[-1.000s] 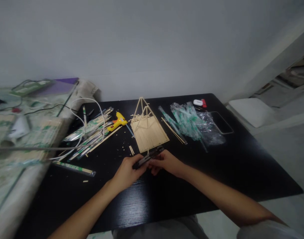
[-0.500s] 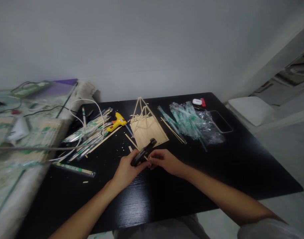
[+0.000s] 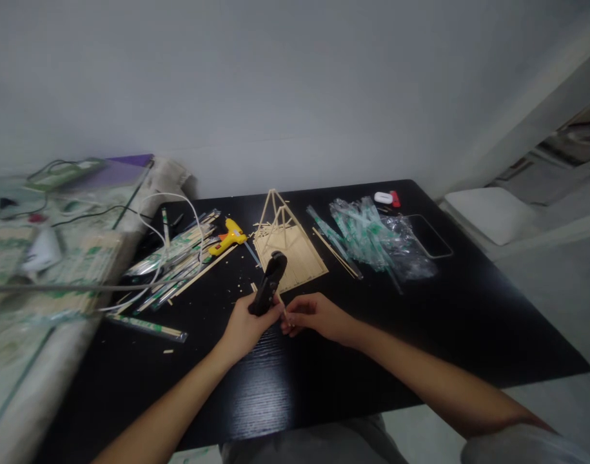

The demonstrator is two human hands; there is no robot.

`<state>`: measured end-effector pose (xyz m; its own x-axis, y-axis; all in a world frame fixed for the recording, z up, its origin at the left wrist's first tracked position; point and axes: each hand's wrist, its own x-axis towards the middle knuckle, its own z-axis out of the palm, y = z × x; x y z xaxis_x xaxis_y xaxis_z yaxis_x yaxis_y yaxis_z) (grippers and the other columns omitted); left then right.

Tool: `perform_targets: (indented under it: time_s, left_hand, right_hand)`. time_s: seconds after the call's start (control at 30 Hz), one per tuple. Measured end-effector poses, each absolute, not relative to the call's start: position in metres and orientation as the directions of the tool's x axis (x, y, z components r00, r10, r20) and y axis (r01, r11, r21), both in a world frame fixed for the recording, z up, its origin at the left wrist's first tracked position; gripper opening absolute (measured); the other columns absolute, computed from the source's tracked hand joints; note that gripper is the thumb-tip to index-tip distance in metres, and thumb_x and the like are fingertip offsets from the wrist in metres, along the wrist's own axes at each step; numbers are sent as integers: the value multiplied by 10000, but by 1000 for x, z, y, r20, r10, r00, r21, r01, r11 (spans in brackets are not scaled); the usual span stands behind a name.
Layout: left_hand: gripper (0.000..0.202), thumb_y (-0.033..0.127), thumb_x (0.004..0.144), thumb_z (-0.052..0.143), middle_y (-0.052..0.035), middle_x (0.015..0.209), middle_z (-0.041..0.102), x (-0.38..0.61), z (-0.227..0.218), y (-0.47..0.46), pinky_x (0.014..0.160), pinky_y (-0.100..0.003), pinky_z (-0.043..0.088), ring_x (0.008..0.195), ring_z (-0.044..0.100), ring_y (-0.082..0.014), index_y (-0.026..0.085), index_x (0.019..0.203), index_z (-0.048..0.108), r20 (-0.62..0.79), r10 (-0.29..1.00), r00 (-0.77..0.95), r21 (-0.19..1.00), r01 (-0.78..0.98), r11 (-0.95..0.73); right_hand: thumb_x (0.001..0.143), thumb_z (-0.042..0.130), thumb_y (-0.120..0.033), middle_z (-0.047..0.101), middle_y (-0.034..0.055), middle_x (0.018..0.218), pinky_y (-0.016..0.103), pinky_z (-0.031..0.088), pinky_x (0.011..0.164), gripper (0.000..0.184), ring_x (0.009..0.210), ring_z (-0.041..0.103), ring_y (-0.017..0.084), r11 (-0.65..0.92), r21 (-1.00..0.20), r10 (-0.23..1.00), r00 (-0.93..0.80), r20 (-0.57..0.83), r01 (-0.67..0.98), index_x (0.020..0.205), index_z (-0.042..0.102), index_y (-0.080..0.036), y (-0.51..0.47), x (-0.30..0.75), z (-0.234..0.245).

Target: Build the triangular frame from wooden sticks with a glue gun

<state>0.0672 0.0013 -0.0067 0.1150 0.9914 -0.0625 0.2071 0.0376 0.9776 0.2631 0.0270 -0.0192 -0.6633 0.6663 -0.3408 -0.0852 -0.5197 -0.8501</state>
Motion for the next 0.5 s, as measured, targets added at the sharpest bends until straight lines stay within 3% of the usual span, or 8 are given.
perform_targets:
  time_s: [0.23, 0.4, 0.5]
  left_hand:
    - [246, 395, 818, 721, 10, 691, 632, 72, -7, -1, 665, -278, 489, 661, 593, -145, 161, 789, 647, -88, 989, 117, 983, 172, 67]
    - [280, 433, 828, 721, 3, 675, 642, 73, -11, -2, 664, -291, 491, 646, 596, -153, 158, 823, 670, -121, 987, 109, 977, 188, 99]
    - [275, 434, 858, 697, -13, 727, 671, 72, -14, -3, 695, -295, 498, 691, 611, -160, 160, 844, 679, -69, 992, 105, 972, 233, 43]
  right_hand:
    - [703, 866, -484, 779, 108, 893, 409, 567, 894, 456, 911, 742, 218, -529, -845, 653, -676, -341, -85, 913, 720, -107, 26, 264, -18]
    - [702, 872, -476, 780, 101, 864, 388, 569, 870, 448, 868, 748, 205, -525, -845, 662, -675, -327, -105, 896, 695, -112, 27, 264, -19]
    - [688, 877, -495, 776, 95, 856, 383, 575, 843, 469, 833, 751, 202, -536, -838, 658, -671, -341, -100, 881, 675, -118, 30, 264, -22]
